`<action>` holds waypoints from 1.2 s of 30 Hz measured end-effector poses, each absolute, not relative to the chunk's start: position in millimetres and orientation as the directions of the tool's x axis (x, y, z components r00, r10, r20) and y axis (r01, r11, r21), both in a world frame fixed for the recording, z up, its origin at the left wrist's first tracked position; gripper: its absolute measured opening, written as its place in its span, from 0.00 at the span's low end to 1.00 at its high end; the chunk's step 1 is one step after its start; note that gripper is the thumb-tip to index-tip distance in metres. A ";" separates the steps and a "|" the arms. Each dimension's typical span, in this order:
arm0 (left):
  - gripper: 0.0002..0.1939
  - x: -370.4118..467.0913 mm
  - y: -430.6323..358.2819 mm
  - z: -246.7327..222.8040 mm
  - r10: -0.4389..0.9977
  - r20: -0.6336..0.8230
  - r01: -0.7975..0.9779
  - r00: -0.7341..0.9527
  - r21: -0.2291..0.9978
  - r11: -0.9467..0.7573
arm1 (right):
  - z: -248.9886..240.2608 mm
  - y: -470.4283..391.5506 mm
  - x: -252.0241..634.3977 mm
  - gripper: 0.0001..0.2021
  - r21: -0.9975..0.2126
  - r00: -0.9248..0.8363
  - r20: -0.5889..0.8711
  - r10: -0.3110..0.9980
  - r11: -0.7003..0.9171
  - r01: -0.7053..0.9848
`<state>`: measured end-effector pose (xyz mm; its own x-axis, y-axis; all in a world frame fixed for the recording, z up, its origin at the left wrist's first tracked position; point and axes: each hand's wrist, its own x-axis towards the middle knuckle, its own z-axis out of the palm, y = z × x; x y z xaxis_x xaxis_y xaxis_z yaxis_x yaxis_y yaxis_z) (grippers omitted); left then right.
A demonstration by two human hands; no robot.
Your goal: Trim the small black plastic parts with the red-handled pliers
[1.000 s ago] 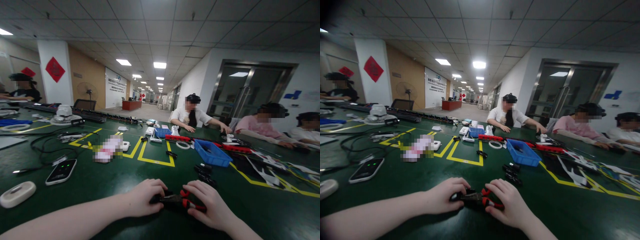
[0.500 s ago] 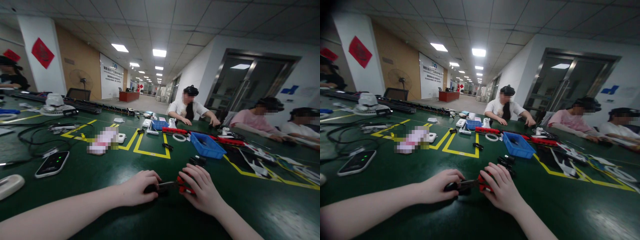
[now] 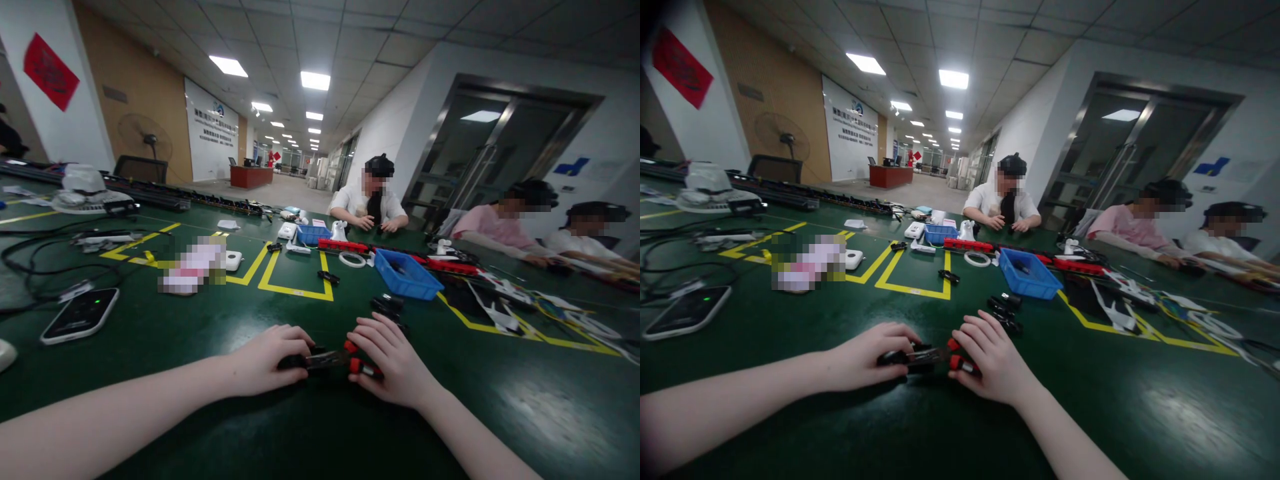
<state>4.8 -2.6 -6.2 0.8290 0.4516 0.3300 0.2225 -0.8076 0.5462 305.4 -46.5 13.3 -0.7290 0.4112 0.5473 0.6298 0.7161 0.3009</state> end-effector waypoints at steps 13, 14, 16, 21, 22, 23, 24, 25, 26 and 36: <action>0.09 5.8 -5.2 -3.4 0.465 0.300 0.264 0.833 0.522 -0.811 | 11.8 -45.0 304.6 0.22 0.213 -0.718 0.524 0.458 0.746 0.631; 0.09 5.8 -5.9 -2.5 0.473 0.295 0.274 0.830 0.524 -0.806 | 11.3 -44.9 304.7 0.22 0.199 -0.715 0.520 0.468 0.747 0.634; 0.08 5.6 -7.1 -0.6 0.482 0.285 0.283 0.829 0.529 -0.800 | 10.4 -45.1 305.1 0.22 0.186 -0.710 0.514 0.481 0.746 0.640; 0.07 5.1 -7.3 0.8 0.480 0.290 0.268 0.828 0.547 -0.793 | 10.3 -47.1 306.4 0.23 0.199 -0.718 0.541 0.438 0.763 0.615; 0.07 5.0 -7.0 0.4 0.476 0.294 0.262 0.829 0.548 -0.795 | 10.5 -47.4 306.4 0.23 0.201 -0.720 0.546 0.428 0.767 0.609; 0.07 4.9 -6.7 0.0 0.472 0.298 0.257 0.830 0.546 -0.797 | 10.7 -47.7 306.3 0.23 0.203 -0.722 0.549 0.422 0.771 0.604; 0.06 4.8 -6.4 -0.4 0.466 0.301 0.253 0.832 0.542 -0.801 | 10.8 -47.7 305.9 0.24 0.205 -0.724 0.548 0.418 0.773 0.601; 0.06 4.6 -6.2 -0.6 0.461 0.304 0.250 0.834 0.537 -0.806 | 10.8 -47.7 305.5 0.24 0.207 -0.727 0.546 0.416 0.774 0.598; 0.06 4.3 -6.1 -0.8 0.455 0.305 0.248 0.837 0.529 -0.811 | 10.7 -47.5 305.0 0.24 0.208 -0.729 0.543 0.417 0.774 0.598; 0.07 2.2 -6.8 -0.6 0.437 0.299 0.254 0.848 0.493 -0.832 | 8.9 -46.9 302.4 0.24 0.217 -0.722 0.542 0.430 0.758 0.615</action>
